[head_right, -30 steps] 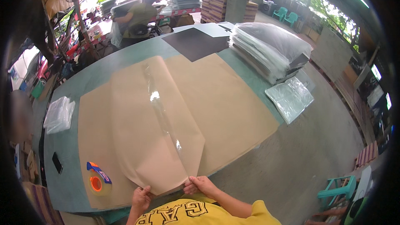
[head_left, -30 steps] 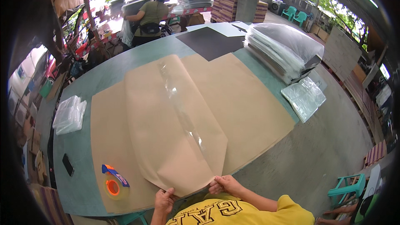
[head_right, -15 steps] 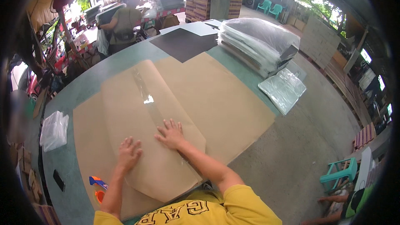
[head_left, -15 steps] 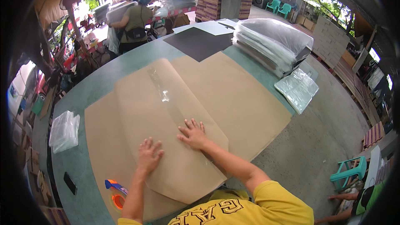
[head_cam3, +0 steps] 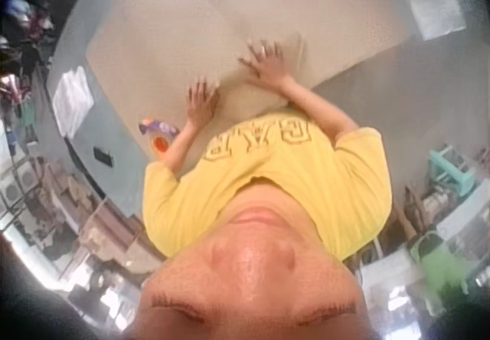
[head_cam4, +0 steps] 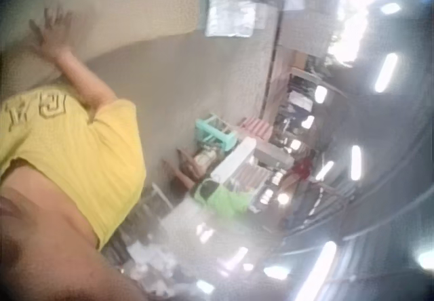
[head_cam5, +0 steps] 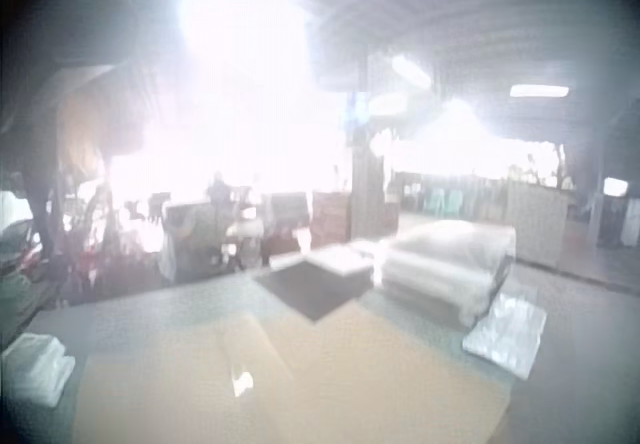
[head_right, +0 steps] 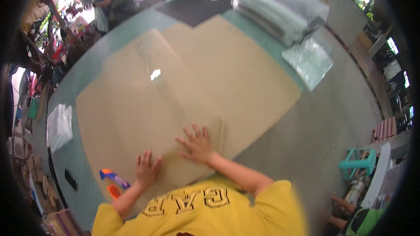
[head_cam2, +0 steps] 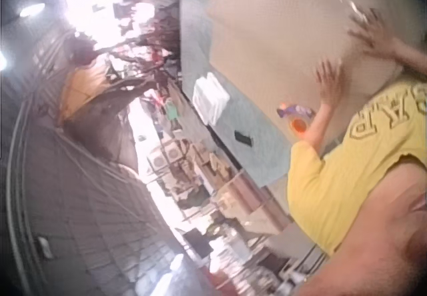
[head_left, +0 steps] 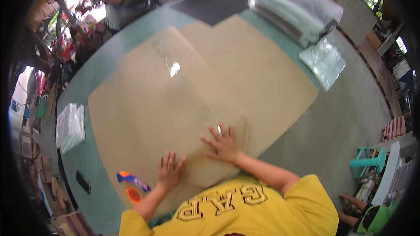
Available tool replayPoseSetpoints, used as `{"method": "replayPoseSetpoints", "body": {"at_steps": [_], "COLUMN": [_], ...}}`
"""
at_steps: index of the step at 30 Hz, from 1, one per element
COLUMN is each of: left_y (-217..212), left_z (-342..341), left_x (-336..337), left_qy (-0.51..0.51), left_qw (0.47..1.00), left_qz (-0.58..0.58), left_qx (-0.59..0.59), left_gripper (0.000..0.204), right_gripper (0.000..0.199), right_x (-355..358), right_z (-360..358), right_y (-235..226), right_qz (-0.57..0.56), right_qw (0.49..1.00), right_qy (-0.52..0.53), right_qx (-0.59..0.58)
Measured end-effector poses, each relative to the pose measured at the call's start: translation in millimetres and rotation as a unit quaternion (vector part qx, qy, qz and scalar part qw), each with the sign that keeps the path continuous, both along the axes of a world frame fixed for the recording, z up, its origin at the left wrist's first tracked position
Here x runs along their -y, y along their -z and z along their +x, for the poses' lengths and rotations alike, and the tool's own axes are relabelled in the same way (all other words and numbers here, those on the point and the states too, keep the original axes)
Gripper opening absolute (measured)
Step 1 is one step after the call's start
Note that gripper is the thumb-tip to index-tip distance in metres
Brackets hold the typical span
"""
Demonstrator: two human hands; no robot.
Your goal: The person wraps a flat black item in brown paper using tape from a dispenser, then moves several black and white boards to another stack and resumes wrapping a board.
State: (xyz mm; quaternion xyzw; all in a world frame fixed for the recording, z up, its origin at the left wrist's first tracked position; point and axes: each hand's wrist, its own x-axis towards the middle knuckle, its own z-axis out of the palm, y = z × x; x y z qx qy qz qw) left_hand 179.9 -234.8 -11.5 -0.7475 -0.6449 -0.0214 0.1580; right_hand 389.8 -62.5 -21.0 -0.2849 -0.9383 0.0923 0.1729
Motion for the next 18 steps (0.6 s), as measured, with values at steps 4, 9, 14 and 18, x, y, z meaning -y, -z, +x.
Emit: {"method": "replayPoseSetpoints", "body": {"at_steps": [4, 9, 14, 18], "left_y": [-38, -43, -31, -39], "left_z": [-1, 50, 124, 143], "left_x": [-58, -197, -250, -254], "left_qy": [-0.051, 0.080, 0.089, 0.068], "left_qw": [0.952, 0.937, 0.963, 0.963], "left_qz": [-0.071, -0.049, -0.114, -0.189], "left_qx": [0.293, 0.336, 0.227, 0.177], "left_gripper": [0.032, 0.037, 0.050, 0.043], "right_gripper": [0.060, 0.059, 0.057, 0.054], "right_x": [-2, 11, 34, 43], "right_z": [1, 4, 31, 49], "right_y": [-2, -16, -16, -8], "right_qz": [-0.006, -0.060, -0.069, -0.082], "right_qw": [1.000, 0.998, 0.995, 0.995], "right_qy": [0.001, 0.007, 0.025, 0.037], "right_qx": [-0.003, 0.024, 0.067, 0.045]}}
